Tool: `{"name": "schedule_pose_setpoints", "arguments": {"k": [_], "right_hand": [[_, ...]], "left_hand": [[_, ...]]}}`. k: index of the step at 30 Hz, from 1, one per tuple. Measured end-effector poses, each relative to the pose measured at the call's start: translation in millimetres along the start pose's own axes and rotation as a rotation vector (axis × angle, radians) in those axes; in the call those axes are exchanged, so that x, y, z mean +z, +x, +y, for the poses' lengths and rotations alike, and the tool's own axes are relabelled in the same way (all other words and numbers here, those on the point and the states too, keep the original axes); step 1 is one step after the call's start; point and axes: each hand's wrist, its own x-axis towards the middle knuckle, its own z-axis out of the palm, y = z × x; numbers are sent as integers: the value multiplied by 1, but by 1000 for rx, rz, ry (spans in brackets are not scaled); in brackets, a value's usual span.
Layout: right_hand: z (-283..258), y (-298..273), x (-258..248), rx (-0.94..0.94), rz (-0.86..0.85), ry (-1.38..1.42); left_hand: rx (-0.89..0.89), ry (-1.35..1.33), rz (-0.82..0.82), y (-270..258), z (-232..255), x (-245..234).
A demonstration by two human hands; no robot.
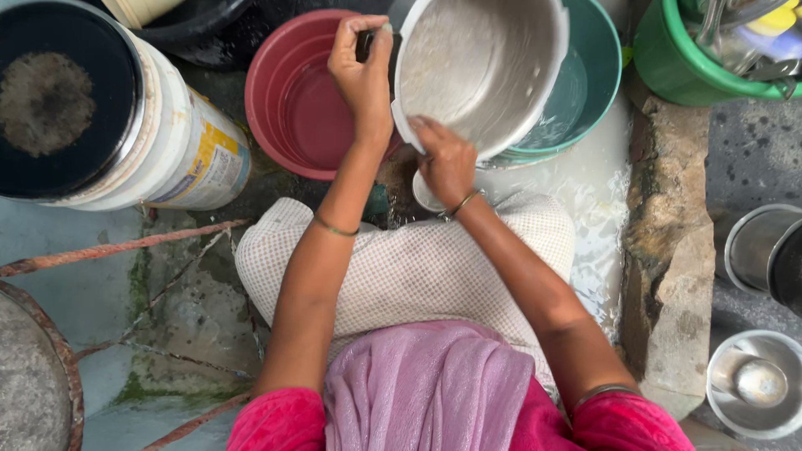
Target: The person washes a metal pot by scrubbing its interior and exterior with a scouring pad and rinsing it with water from a bucket.
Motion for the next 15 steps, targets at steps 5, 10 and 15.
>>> {"name": "schedule_pose_setpoints", "arguments": {"k": [5,10,15], "right_hand": [[24,23,-13,21,-267,522],[54,26,3,268,-436,924],[148,41,-25,-224,-881,-867]], "left_hand": [[0,-180,200,-3,-29,6],[-12,-185,272,-7,-25,5],[-53,-240,277,-11,-42,5]]}}
